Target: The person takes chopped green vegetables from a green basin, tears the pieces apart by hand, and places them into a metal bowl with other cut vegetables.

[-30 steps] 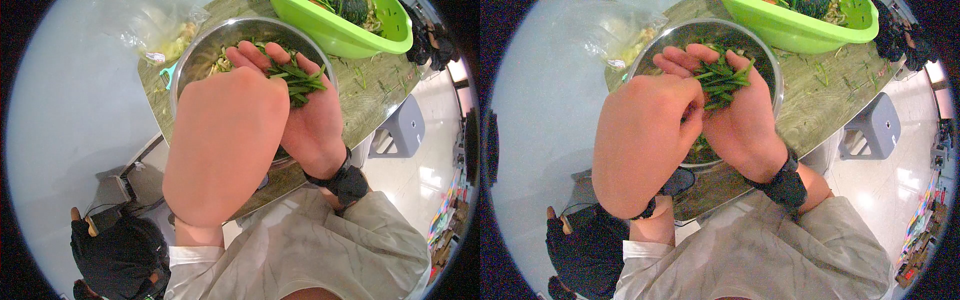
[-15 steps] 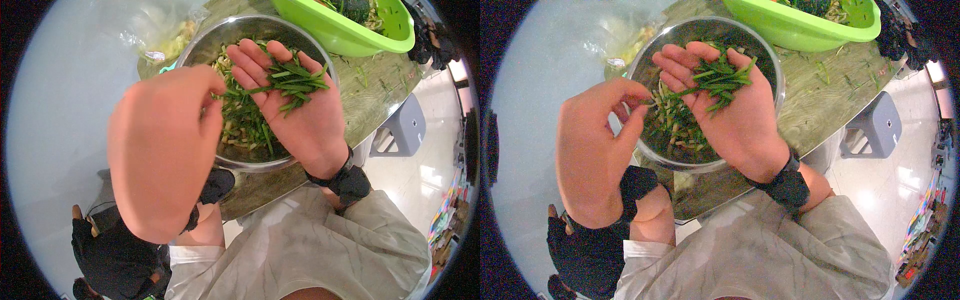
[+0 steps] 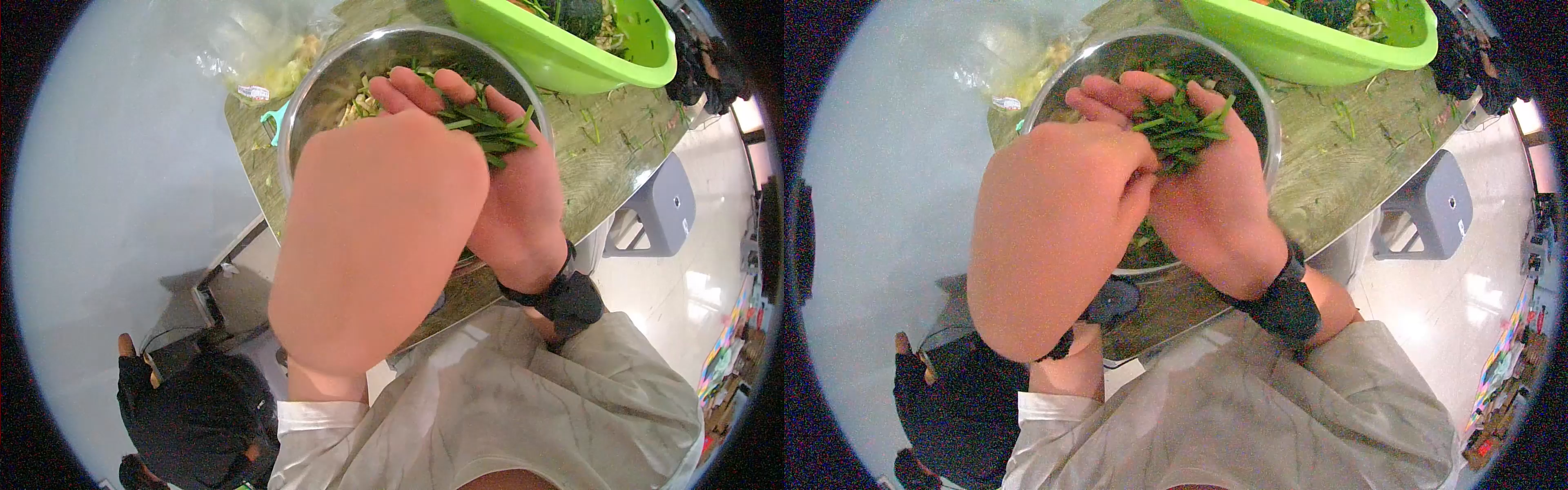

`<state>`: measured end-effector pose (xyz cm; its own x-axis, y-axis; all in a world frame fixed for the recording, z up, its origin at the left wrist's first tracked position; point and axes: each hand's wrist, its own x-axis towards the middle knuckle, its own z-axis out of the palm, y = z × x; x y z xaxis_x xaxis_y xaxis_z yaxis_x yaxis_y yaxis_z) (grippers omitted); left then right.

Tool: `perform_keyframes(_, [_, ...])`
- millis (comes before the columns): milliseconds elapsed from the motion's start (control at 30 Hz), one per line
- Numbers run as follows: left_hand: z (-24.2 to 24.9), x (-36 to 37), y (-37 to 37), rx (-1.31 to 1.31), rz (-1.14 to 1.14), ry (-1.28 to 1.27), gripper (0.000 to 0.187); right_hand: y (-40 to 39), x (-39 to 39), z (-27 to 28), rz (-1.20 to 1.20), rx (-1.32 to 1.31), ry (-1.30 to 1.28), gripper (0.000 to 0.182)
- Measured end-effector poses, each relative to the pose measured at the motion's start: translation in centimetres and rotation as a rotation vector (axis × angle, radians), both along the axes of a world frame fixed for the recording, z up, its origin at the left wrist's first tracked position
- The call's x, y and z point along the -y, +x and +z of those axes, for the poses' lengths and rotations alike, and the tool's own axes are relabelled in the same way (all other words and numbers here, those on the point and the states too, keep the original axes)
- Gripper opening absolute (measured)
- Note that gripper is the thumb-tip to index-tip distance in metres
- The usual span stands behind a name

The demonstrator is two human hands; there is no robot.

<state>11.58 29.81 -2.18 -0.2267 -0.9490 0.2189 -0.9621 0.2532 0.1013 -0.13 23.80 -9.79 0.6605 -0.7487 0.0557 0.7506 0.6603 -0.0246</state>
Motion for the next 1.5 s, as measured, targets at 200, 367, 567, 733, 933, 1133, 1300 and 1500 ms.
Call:
perform_keyframes(200, [2.9, -1.7, 1.3, -0.014, 0.147, 0.1, 0.012, 0.2, 0.0, 0.5, -0.062, -0.06, 0.067, 0.046])
perform_keyframes(367, [3.0, -2.2, 3.5, -0.125, 0.222, 0.081, 0.013, 0.1, 0.0, 0.7, -0.069, -0.071, 0.074, 0.045])
perform_keyframes(567, [2.8, -1.8, 3.6, -0.176, 0.215, 0.059, 0.011, 0.1, 0.1, 0.3, -0.078, -0.028, 0.026, 0.041])
perform_keyframes(733, [2.8, -1.8, 4.1, -0.137, 0.198, 0.038, 0.012, 0.0, 0.1, 0.3, -0.088, -0.024, 0.017, 0.04])
perform_keyframes(933, [2.2, -1.9, 4.3, -0.107, 0.179, -0.069, 0.013, 0.0, 0.0, 0.4, -0.069, -0.01, 0.045, 0.039])
perform_keyframes(1133, [1.7, -0.4, 1.3, -0.126, 0.147, 0.036, 0.017, 0.0, 0.0, 0.0, -0.059, -0.024, -0.007, 0.043])
perform_keyframes(1300, [0.9, 0.8, 1.1, 0.0, 0.173, 0.066, 0.014, -0.1, -0.1, 0.0, -0.046, -0.114, 0.0, 0.042])
perform_keyframes(1500, [0.8, 1.1, 1.1, 0.033, 0.168, 0.085, 0.012, -0.2, 0.1, -0.1, -0.014, -0.055, -0.001, 0.041])
